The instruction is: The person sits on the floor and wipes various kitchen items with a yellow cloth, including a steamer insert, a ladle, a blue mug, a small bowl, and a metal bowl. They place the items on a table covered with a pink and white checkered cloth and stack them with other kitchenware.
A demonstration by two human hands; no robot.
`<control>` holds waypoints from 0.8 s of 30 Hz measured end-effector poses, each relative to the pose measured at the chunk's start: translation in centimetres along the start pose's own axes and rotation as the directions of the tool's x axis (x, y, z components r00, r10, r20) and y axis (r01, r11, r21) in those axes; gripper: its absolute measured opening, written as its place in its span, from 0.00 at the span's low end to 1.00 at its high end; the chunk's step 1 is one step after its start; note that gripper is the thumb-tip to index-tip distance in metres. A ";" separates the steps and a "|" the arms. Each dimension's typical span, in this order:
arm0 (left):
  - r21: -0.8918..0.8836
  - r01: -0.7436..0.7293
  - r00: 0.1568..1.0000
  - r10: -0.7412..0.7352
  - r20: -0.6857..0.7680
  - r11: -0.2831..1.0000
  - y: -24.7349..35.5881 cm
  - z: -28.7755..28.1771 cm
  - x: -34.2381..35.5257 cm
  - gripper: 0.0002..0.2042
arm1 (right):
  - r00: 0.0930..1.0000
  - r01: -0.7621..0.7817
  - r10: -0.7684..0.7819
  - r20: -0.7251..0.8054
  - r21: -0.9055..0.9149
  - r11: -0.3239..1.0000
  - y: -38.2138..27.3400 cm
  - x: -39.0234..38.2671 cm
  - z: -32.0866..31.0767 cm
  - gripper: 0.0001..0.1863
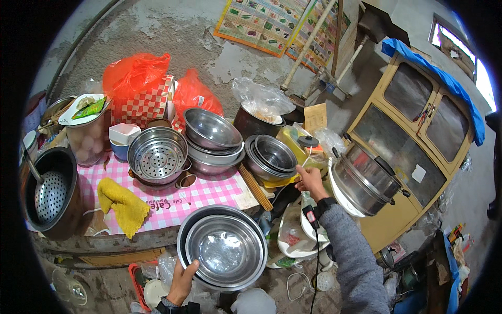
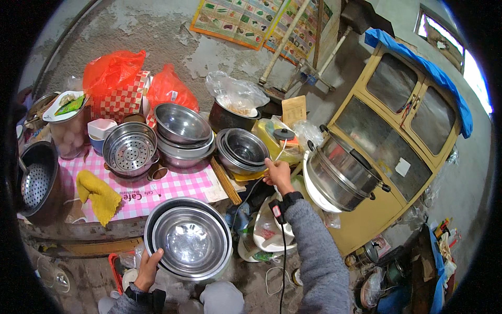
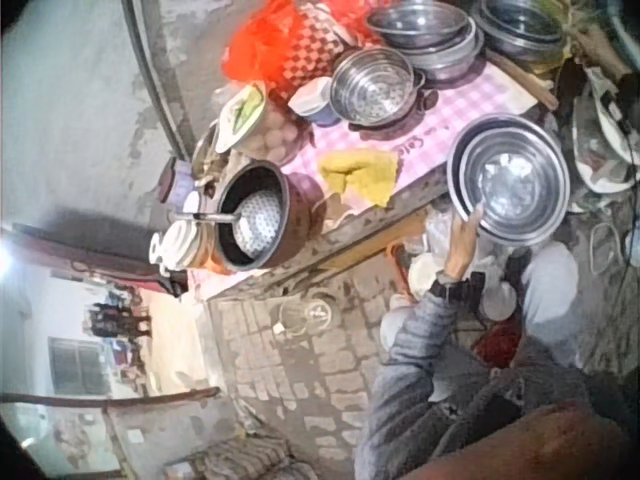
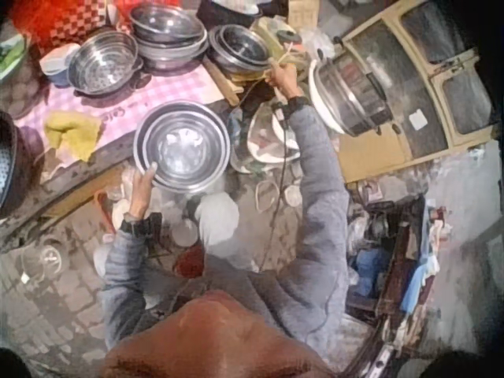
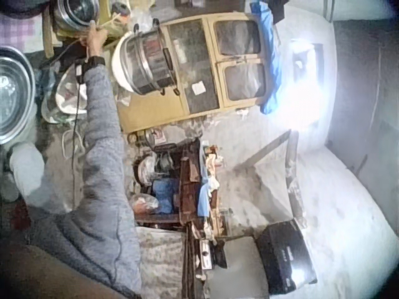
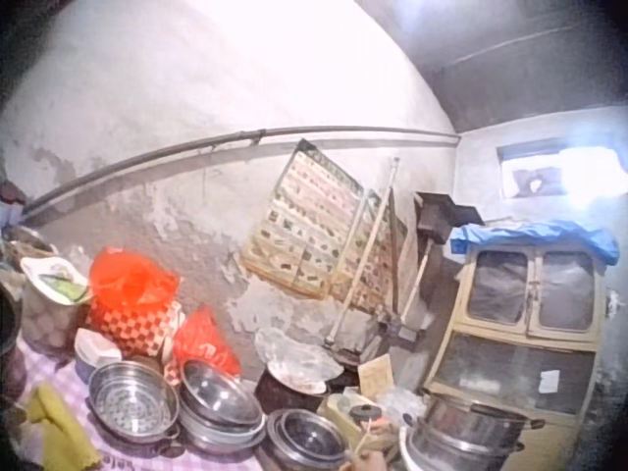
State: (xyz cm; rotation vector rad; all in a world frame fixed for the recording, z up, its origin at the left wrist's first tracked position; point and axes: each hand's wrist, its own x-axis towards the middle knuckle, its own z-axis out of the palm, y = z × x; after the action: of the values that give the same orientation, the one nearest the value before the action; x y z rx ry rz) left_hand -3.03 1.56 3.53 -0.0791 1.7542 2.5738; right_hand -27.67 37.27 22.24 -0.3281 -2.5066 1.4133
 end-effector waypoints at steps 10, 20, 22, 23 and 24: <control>-0.015 0.053 0.999 -0.053 -0.011 0.998 0.5 0.2 0.0 0.28 | 0.997 0.024 -0.045 -0.066 -0.289 0.957 2.6 9.4 2.7 0.19; -0.051 0.103 0.995 -0.102 0.021 0.993 0.3 0.7 0.2 0.27 | 0.989 0.042 -0.091 -0.120 -0.360 0.932 2.2 10.0 2.9 0.19; -0.044 0.106 0.994 -0.105 0.026 0.993 0.3 0.8 0.3 0.27 | 0.990 -0.043 0.003 -0.142 -0.283 0.958 2.3 10.2 2.8 0.21; -0.038 0.112 0.993 -0.110 0.032 0.993 0.3 0.8 0.3 0.28 | 0.990 -0.035 -0.005 -0.138 -0.285 0.958 2.6 10.5 2.9 0.21; -0.025 0.104 0.994 -0.104 0.028 0.994 0.3 0.8 0.4 0.28 | 0.989 -0.034 -0.009 -0.150 -0.283 0.959 2.9 10.9 3.0 0.22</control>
State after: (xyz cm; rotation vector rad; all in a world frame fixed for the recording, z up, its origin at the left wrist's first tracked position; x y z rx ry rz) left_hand -3.42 2.19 4.10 -0.1318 1.6611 2.5126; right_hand -38.71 39.74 19.41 -0.4850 -2.5838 0.9875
